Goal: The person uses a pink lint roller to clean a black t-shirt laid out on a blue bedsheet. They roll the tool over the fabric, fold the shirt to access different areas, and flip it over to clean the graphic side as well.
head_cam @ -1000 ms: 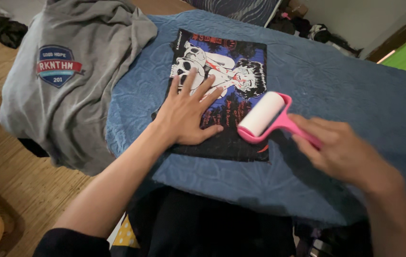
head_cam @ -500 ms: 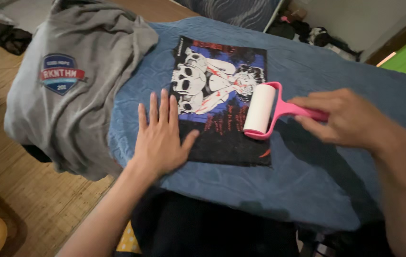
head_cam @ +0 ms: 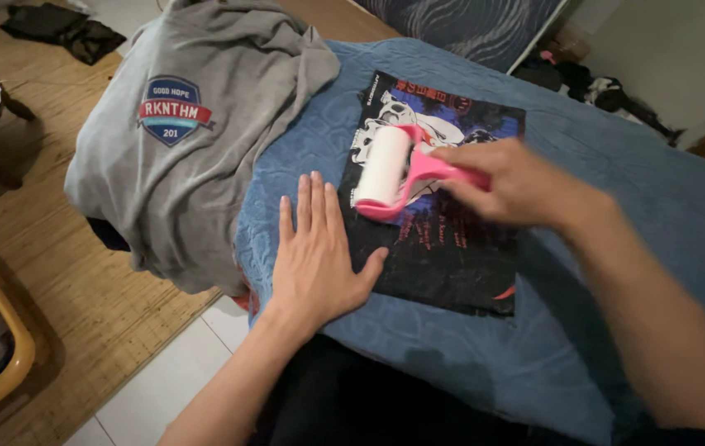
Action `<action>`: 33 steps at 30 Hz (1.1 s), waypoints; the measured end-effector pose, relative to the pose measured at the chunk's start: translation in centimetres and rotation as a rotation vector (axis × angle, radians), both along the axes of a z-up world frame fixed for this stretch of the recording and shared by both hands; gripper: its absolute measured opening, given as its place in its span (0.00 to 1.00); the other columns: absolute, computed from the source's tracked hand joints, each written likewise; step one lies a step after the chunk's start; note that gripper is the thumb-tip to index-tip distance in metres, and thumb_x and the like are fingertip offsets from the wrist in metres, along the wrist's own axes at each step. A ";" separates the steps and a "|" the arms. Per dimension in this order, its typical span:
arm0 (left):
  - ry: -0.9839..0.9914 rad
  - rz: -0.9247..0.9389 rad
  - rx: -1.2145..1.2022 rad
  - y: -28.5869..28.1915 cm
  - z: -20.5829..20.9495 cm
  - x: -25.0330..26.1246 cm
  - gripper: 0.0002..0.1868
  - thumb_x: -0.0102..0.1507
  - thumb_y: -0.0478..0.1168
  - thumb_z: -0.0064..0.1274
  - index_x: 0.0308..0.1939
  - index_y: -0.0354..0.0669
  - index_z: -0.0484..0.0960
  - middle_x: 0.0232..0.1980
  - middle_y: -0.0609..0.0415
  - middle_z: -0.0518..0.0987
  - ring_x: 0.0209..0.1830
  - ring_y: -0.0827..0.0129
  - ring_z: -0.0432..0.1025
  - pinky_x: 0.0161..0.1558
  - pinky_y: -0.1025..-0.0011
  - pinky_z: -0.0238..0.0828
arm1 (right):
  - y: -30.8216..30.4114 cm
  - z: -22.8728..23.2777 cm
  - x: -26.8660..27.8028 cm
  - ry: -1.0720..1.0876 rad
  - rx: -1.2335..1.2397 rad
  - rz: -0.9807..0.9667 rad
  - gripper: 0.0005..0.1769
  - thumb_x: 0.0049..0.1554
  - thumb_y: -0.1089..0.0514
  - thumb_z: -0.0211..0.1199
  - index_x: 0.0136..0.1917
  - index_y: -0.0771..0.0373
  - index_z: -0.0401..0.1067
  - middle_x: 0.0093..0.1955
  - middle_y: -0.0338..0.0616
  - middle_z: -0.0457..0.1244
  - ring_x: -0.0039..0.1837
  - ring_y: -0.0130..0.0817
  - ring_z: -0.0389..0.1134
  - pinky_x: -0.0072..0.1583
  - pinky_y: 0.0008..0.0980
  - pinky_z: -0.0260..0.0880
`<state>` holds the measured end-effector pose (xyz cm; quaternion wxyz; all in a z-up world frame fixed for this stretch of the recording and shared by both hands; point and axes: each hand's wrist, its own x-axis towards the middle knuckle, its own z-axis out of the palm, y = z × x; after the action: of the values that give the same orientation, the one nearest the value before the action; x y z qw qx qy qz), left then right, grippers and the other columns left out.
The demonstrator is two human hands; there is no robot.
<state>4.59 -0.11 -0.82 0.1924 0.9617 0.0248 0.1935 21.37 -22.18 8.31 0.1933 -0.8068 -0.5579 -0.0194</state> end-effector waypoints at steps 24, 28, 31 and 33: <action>0.182 0.102 -0.428 4.4 0.2 17.1 0.23 0.56 0.53 0.62 0.39 0.33 0.84 0.43 0.29 0.82 0.49 0.40 0.77 0.53 0.54 0.73 | -8.8 2.3 2.8 -0.013 -0.119 -0.227 0.26 0.51 0.51 0.69 0.62 0.58 0.77 0.54 0.50 0.73 0.46 0.43 0.76 0.51 0.37 0.76; 0.117 0.128 -0.459 3.8 -0.3 17.0 0.21 0.61 0.52 0.58 0.39 0.34 0.84 0.44 0.29 0.82 0.50 0.37 0.76 0.52 0.50 0.73 | -5.3 0.3 2.8 -0.027 -0.021 -0.126 0.23 0.55 0.52 0.68 0.62 0.62 0.76 0.54 0.54 0.72 0.48 0.46 0.75 0.53 0.37 0.75; 0.099 0.164 -0.428 3.0 -0.3 16.3 0.19 0.64 0.50 0.55 0.43 0.34 0.81 0.45 0.28 0.80 0.49 0.33 0.75 0.50 0.45 0.71 | -3.0 -0.9 2.9 0.037 0.028 -0.109 0.24 0.58 0.53 0.67 0.65 0.63 0.75 0.53 0.55 0.72 0.49 0.46 0.75 0.52 0.38 0.74; 0.077 0.150 -0.393 2.7 -0.3 15.7 0.18 0.67 0.48 0.53 0.45 0.33 0.79 0.45 0.27 0.80 0.49 0.31 0.74 0.50 0.43 0.70 | -2.3 -1.7 2.9 -0.022 0.085 -0.041 0.24 0.59 0.54 0.66 0.66 0.65 0.74 0.55 0.57 0.71 0.50 0.48 0.75 0.53 0.39 0.74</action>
<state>20.34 2.59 -1.15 0.3601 0.9080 0.1408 0.1617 24.24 -24.51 6.64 0.2208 -0.8088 -0.5421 -0.0559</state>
